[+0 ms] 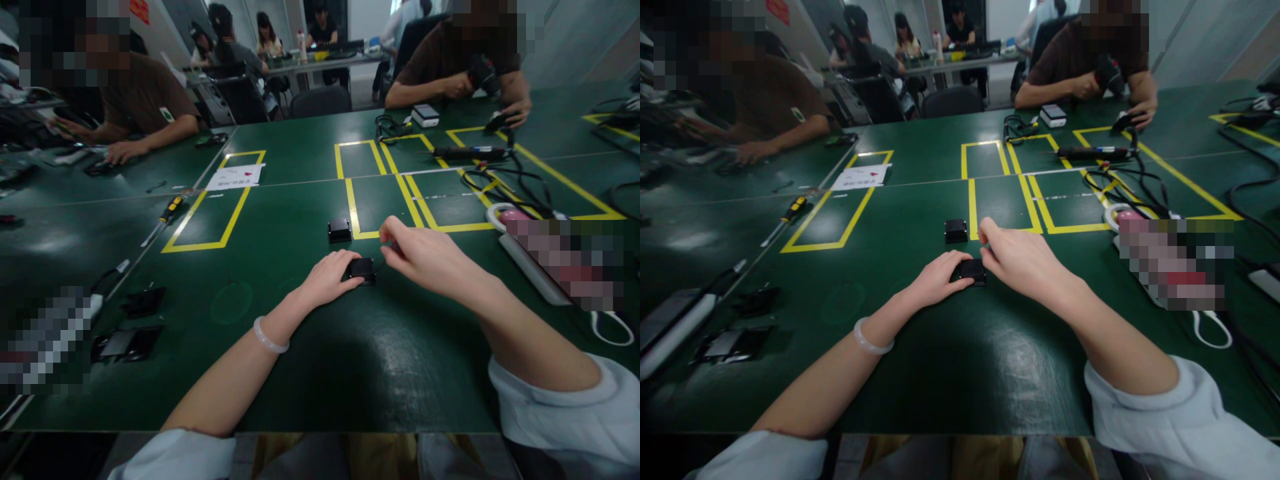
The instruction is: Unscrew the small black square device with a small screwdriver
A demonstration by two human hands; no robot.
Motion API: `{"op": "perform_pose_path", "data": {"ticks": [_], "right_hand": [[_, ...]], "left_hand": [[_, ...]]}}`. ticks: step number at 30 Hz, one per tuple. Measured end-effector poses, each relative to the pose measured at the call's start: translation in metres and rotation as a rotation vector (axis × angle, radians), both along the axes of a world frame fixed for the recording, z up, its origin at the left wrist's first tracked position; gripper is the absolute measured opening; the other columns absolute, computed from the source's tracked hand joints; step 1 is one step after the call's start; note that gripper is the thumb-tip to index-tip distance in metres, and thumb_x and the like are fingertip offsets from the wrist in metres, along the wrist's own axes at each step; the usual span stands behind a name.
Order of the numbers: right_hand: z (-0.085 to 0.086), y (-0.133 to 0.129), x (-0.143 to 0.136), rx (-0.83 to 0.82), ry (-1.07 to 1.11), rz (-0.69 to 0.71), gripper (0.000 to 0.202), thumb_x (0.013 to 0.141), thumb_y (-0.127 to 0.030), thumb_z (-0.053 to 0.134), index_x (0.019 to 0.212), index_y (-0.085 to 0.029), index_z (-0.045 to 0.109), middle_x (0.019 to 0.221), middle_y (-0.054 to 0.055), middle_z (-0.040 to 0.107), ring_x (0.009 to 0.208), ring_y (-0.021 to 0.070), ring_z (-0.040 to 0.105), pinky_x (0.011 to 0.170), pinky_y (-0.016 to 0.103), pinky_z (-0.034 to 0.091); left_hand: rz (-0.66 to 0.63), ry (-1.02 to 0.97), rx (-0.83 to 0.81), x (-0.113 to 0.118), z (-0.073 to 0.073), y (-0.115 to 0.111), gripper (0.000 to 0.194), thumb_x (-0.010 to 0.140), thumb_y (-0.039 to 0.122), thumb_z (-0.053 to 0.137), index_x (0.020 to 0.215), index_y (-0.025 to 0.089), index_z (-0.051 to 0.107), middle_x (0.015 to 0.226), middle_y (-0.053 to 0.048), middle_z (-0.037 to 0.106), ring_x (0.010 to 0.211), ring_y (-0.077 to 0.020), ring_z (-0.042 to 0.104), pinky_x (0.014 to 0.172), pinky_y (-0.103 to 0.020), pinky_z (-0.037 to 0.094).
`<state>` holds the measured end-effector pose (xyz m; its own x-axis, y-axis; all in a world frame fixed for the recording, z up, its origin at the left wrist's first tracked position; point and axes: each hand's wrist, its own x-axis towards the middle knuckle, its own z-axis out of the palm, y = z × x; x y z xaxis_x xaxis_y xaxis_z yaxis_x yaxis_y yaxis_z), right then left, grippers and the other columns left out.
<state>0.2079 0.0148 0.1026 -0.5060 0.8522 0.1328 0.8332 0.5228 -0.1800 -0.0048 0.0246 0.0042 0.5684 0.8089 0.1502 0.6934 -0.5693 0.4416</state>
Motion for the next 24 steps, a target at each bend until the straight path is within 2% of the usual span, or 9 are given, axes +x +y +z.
{"op": "perform_pose_path", "data": {"ticks": [4,13,19,24], "right_hand": [[0.0000,0.0002,-0.0009,0.007,-0.034,-0.012,0.019,0.093,-0.038,0.039,0.100,-0.021,0.047,0.076,0.002,0.066,0.064,0.0182,0.059,0.053,0.027,0.025],[-0.0017,0.0002,0.0003,0.030,-0.015,0.010,0.017,0.088,-0.029,0.043,0.103,-0.021,0.046,0.083,0.002,0.066,0.067,0.0176,0.059,0.054,0.027,0.027],[-0.0001,-0.0014,-0.0031,0.041,-0.059,0.011,0.019,0.093,-0.038,0.039,0.097,-0.021,0.049,0.077,0.003,0.066,0.066,0.0185,0.059,0.052,0.027,0.025],[-0.0005,-0.0018,-0.0019,0.035,-0.047,0.034,0.017,0.093,-0.030,0.037,0.102,-0.020,0.047,0.077,0.003,0.065,0.064,0.0173,0.059,0.052,0.026,0.026]], "left_hand": [[0.005,0.006,0.001,-0.0002,0.0000,0.0001,0.037,0.088,0.043,0.056,0.117,0.021,0.049,0.108,-0.006,0.059,0.100,-0.0240,0.057,0.087,-0.039,0.047],[0.002,0.003,-0.004,0.0003,0.0001,0.0009,0.036,0.087,0.041,0.058,0.116,0.021,0.049,0.108,-0.006,0.059,0.100,-0.0235,0.057,0.087,-0.039,0.047],[0.006,-0.006,-0.015,0.0010,0.0005,0.0008,0.038,0.087,0.041,0.059,0.118,0.022,0.050,0.110,-0.006,0.059,0.102,-0.0242,0.057,0.088,-0.040,0.047],[0.007,-0.001,0.000,0.0006,-0.0001,0.0011,0.037,0.087,0.042,0.059,0.116,0.022,0.050,0.109,-0.006,0.059,0.100,-0.0242,0.057,0.086,-0.039,0.048]]}}
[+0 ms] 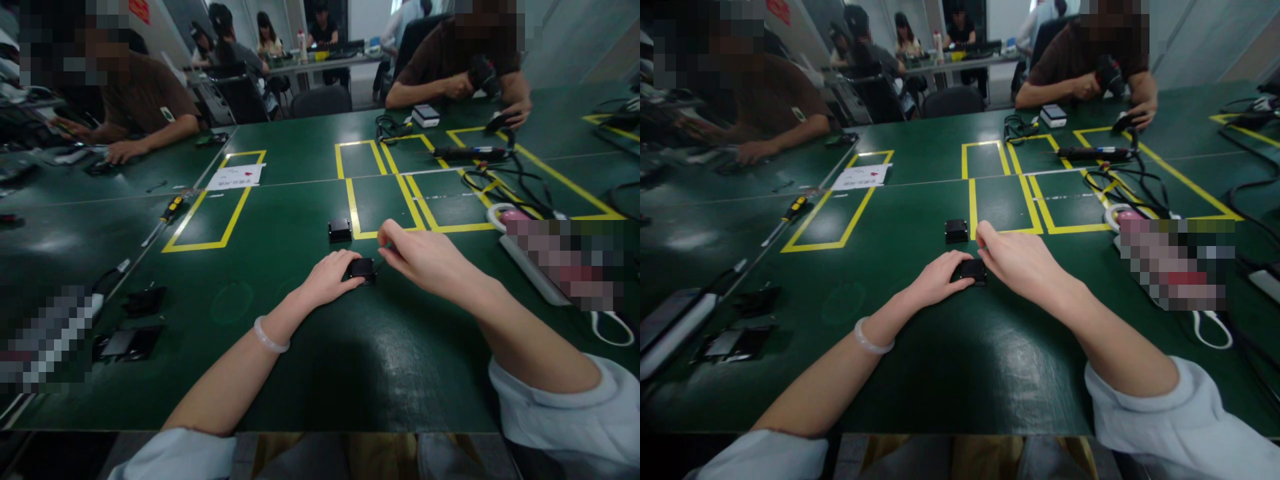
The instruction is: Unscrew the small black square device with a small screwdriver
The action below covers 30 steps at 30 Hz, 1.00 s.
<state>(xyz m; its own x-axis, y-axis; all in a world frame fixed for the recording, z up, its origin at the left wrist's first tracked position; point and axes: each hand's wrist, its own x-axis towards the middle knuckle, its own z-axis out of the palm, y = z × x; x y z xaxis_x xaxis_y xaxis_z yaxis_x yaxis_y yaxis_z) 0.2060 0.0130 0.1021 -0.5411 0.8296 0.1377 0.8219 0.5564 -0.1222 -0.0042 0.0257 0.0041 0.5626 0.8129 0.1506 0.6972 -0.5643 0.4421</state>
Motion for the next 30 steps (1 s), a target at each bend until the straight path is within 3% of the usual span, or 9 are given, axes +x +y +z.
{"op": "perform_pose_path", "data": {"ticks": [9,20,27,30], "right_hand": [[0.0013,-0.0015,-0.0017,-0.013,-0.005,-0.015,0.021,0.094,-0.039,0.039,0.099,-0.021,0.048,0.077,0.002,0.066,0.065,0.0186,0.059,0.052,0.027,0.024],[-0.0006,-0.0009,0.0010,-0.002,0.001,0.019,0.016,0.091,-0.028,0.040,0.104,-0.020,0.047,0.080,0.002,0.065,0.066,0.0171,0.059,0.052,0.026,0.026],[-0.0009,-0.0013,-0.0025,0.017,-0.019,-0.020,0.021,0.094,-0.039,0.040,0.098,-0.020,0.048,0.078,0.002,0.065,0.068,0.0190,0.060,0.052,0.027,0.024],[-0.0010,-0.0010,-0.0018,0.007,-0.038,-0.023,0.018,0.095,-0.035,0.038,0.098,-0.021,0.048,0.076,0.002,0.065,0.065,0.0186,0.059,0.052,0.027,0.024]], "left_hand": [[-0.010,-0.011,0.003,-0.0004,-0.0002,0.0000,0.038,0.087,0.041,0.059,0.118,0.021,0.050,0.109,-0.006,0.059,0.101,-0.0240,0.057,0.088,-0.039,0.047],[-0.008,0.003,0.005,-0.0004,-0.0005,0.0005,0.036,0.087,0.041,0.059,0.116,0.020,0.049,0.109,-0.006,0.059,0.100,-0.0242,0.057,0.086,-0.039,0.047],[-0.011,0.006,0.006,-0.0002,-0.0008,0.0005,0.038,0.087,0.041,0.059,0.118,0.021,0.049,0.109,-0.006,0.059,0.101,-0.0243,0.057,0.088,-0.039,0.047],[-0.008,0.006,0.003,-0.0001,-0.0010,0.0005,0.037,0.087,0.042,0.058,0.117,0.021,0.049,0.108,-0.006,0.059,0.100,-0.0244,0.057,0.087,-0.039,0.047]]}}
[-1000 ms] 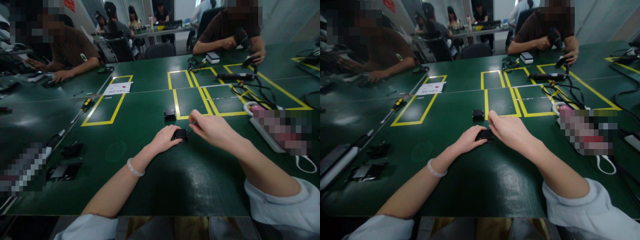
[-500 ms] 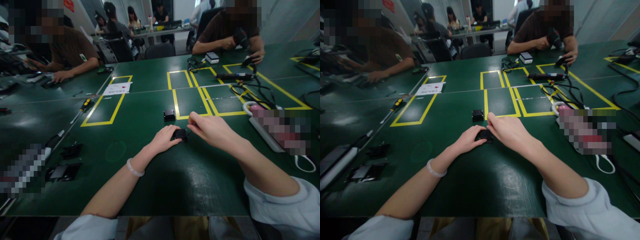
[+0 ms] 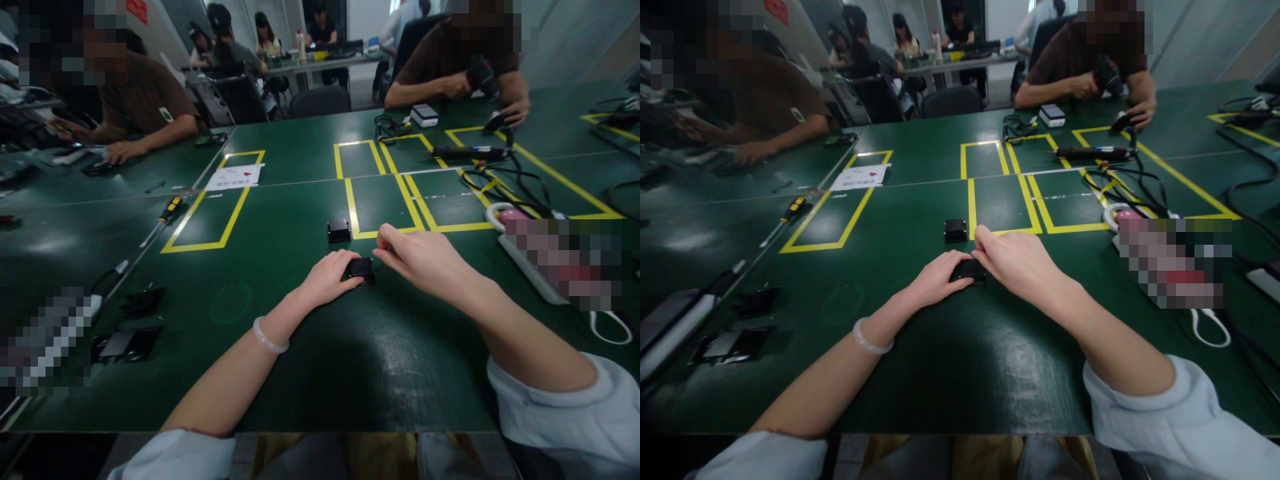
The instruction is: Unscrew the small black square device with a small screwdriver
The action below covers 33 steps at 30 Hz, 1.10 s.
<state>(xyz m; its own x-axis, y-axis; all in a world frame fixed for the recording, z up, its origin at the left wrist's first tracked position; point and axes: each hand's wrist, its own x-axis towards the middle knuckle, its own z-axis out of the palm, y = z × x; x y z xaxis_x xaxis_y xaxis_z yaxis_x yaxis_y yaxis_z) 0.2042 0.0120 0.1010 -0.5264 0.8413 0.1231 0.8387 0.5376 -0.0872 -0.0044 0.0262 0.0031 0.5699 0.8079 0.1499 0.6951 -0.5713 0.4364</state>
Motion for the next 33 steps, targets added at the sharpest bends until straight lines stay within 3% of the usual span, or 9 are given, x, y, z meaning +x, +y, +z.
{"op": "perform_pose_path", "data": {"ticks": [7,13,21,27,33], "right_hand": [[0.0011,-0.0006,0.0027,-0.011,0.075,0.030,0.014,0.089,-0.027,0.043,0.102,-0.021,0.046,0.082,0.002,0.064,0.070,0.0175,0.059,0.055,0.027,0.029],[0.0020,-0.0003,-0.0005,-0.019,0.033,0.000,0.021,0.094,-0.041,0.041,0.097,-0.021,0.048,0.078,0.002,0.065,0.067,0.0184,0.059,0.053,0.027,0.025],[0.0007,0.0012,0.0037,-0.035,0.069,0.031,0.015,0.090,-0.027,0.043,0.103,-0.021,0.046,0.080,0.001,0.064,0.066,0.0168,0.058,0.054,0.026,0.027],[0.0010,0.0009,0.0019,-0.023,0.052,0.004,0.021,0.093,-0.041,0.041,0.097,-0.021,0.048,0.077,0.002,0.064,0.067,0.0180,0.058,0.053,0.027,0.025],[0.0000,0.0022,0.0044,-0.040,0.073,0.034,0.014,0.091,-0.029,0.042,0.102,-0.021,0.046,0.078,0.001,0.063,0.065,0.0165,0.057,0.054,0.026,0.026]], "left_hand": [[0.004,0.003,0.001,-0.0001,-0.0007,0.0002,0.037,0.087,0.041,0.059,0.117,0.021,0.049,0.110,-0.006,0.059,0.101,-0.0245,0.056,0.087,-0.039,0.047],[-0.001,-0.005,-0.008,-0.0003,0.0010,0.0000,0.037,0.087,0.041,0.058,0.118,0.022,0.049,0.109,-0.006,0.059,0.100,-0.0245,0.057,0.087,-0.039,0.047],[0.005,-0.006,-0.001,-0.0001,0.0000,0.0000,0.037,0.087,0.041,0.059,0.116,0.021,0.050,0.107,-0.006,0.059,0.099,-0.0240,0.057,0.085,-0.038,0.048],[0.001,0.000,-0.001,-0.0003,0.0001,0.0000,0.038,0.087,0.041,0.059,0.118,0.021,0.049,0.110,-0.006,0.059,0.101,-0.0242,0.057,0.087,-0.039,0.047],[0.002,0.005,0.001,0.0005,0.0013,-0.0001,0.036,0.088,0.041,0.058,0.117,0.021,0.049,0.110,-0.007,0.059,0.101,-0.0244,0.057,0.086,-0.038,0.048]]}}
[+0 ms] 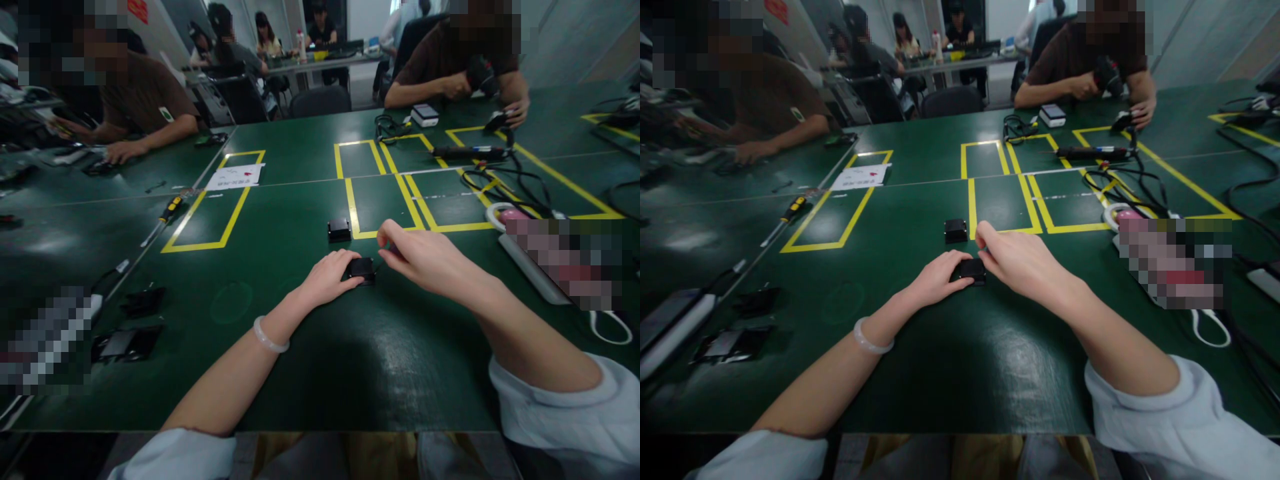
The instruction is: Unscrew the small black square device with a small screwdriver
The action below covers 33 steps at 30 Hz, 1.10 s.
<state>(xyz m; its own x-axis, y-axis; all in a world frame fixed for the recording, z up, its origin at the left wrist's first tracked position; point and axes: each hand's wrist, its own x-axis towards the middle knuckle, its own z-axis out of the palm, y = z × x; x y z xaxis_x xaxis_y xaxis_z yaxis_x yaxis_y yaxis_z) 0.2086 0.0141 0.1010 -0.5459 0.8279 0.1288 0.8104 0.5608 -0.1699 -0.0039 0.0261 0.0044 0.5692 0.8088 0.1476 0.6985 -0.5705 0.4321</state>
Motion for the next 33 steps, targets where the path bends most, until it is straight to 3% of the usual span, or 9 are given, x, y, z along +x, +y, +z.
{"op": "perform_pose_path", "data": {"ticks": [8,15,22,29,33], "right_hand": [[0.0011,-0.0012,-0.0021,0.008,-0.026,-0.019,0.020,0.093,-0.040,0.040,0.096,-0.021,0.048,0.076,0.002,0.064,0.065,0.0180,0.058,0.053,0.026,0.025],[-0.0002,-0.0004,-0.0003,0.014,0.001,-0.013,0.017,0.090,-0.028,0.041,0.104,-0.021,0.046,0.079,0.002,0.064,0.067,0.0177,0.059,0.053,0.026,0.026],[0.0010,-0.0015,-0.0035,0.021,-0.035,-0.037,0.022,0.094,-0.040,0.039,0.098,-0.021,0.048,0.077,0.002,0.065,0.066,0.0190,0.060,0.053,0.026,0.025],[0.0002,-0.0006,-0.0006,0.017,-0.003,-0.020,0.018,0.089,-0.029,0.041,0.104,-0.021,0.046,0.080,0.003,0.066,0.065,0.0172,0.059,0.053,0.026,0.025],[0.0012,-0.0016,-0.0019,0.017,0.002,-0.022,0.017,0.090,-0.033,0.042,0.102,-0.021,0.046,0.080,0.003,0.066,0.066,0.0176,0.059,0.053,0.026,0.025]], "left_hand": [[-0.003,-0.007,-0.005,-0.0007,-0.0011,0.0000,0.038,0.087,0.042,0.058,0.118,0.021,0.049,0.109,-0.006,0.059,0.100,-0.0240,0.057,0.087,-0.039,0.047],[0.004,-0.012,-0.003,-0.0004,-0.0011,-0.0004,0.037,0.087,0.041,0.059,0.116,0.021,0.050,0.109,-0.006,0.059,0.100,-0.0239,0.057,0.086,-0.039,0.048],[0.000,-0.010,-0.007,-0.0006,-0.0010,-0.0002,0.037,0.087,0.041,0.058,0.117,0.021,0.050,0.109,-0.006,0.059,0.101,-0.0238,0.057,0.088,-0.039,0.047],[-0.003,-0.007,-0.005,-0.0008,-0.0009,0.0001,0.037,0.087,0.041,0.058,0.117,0.021,0.049,0.110,-0.006,0.059,0.101,-0.0240,0.057,0.087,-0.038,0.047],[-0.001,-0.016,-0.009,-0.0011,-0.0015,0.0002,0.038,0.087,0.041,0.059,0.117,0.021,0.049,0.110,-0.006,0.059,0.101,-0.0240,0.057,0.087,-0.039,0.047]]}}
